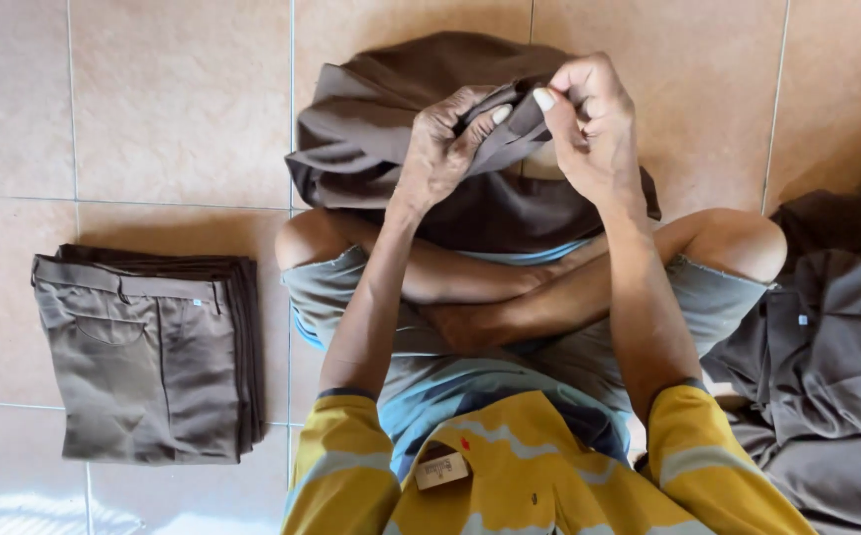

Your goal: The person sits cross-legged on a tiled floor and folds a pair of brown trousers by hand. They smooth the fabric, fold the legs together, then fold the garment in half and in thirds, placing the finished item on a stack of similar trousers. The process is repeated with another pair of trousers.

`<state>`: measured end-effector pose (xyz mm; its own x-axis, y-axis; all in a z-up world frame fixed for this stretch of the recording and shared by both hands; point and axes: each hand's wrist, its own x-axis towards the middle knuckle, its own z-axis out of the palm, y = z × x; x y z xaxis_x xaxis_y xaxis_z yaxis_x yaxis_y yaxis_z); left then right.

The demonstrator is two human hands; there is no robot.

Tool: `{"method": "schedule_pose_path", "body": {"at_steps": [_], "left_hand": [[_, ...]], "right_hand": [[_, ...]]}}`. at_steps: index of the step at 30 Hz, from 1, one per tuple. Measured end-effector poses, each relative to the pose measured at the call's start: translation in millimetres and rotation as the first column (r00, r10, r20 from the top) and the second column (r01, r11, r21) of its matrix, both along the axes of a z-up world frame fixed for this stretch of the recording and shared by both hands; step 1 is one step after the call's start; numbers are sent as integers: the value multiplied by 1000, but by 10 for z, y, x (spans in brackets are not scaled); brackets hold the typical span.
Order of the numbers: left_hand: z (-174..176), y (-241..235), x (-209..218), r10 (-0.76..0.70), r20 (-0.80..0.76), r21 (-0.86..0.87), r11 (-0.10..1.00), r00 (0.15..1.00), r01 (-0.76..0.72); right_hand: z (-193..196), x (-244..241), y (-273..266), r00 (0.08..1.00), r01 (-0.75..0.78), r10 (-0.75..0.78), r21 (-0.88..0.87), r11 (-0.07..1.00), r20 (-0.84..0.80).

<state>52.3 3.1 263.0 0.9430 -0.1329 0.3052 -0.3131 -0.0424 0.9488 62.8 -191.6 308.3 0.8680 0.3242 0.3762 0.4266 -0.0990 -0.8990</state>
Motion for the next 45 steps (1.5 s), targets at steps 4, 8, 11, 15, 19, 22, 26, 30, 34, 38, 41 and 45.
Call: {"method": "schedule_pose_path", "body": {"at_steps": [4, 8, 11, 15, 19, 22, 26, 30, 34, 38, 41, 45], "left_hand": [[116, 21, -39, -4, -37, -116, 993, 999, 0], [87, 23, -29, 29, -93, -175, 983, 995, -45], [97, 32, -59, 11, -113, -169, 985, 993, -30], [256, 36, -145, -195, -178, -216, 964, 964, 156], [-124, 113, 100, -3, -12, -12, 1000, 1000, 3], [-608, 425, 361, 393, -35, -62, 917, 919, -394], [-1108, 1030, 546, 761, -190, -85, 616, 620, -783], [-1421, 1525, 558, 901, -99, -80, 415, 421, -906], [-1547, 1704, 486, 943, -151, -113, 282, 297, -953], [-1881, 1921, 312, 921, -353, -115, 130, 163, -985], [-2051, 1980, 105, 929, -342, 23, 161, 143, -987], [-1910, 1766, -92, 827, -560, 159, 168, 51, -973]], "right_hand": [[-79, 65, 45, 999, 22, -21, 4, 1000, -42], [-221, 44, 92, 999, 20, -19, -12, 1000, 26], [-222, -15, 142, 998, 51, -51, 35, 998, 21], [-180, 50, 239, 989, 117, -116, -2, 993, 89], [-174, 18, 354, 951, 162, -141, -55, 985, 276], [-617, -256, 444, 924, 249, -245, 24, 968, 293], [-1919, -657, 480, 999, 11, -44, -727, 686, -26], [-2901, -810, 441, 952, 284, -23, -857, 430, 305], [-2799, -417, 262, 995, 96, -19, -904, 415, 98], [-3297, 455, -785, 930, 285, -252, -958, 31, 268], [-3060, 897, -1417, 812, 381, -391, -901, -208, 434], [-2350, 555, -1169, 810, 307, -514, -951, -39, 282]]}}
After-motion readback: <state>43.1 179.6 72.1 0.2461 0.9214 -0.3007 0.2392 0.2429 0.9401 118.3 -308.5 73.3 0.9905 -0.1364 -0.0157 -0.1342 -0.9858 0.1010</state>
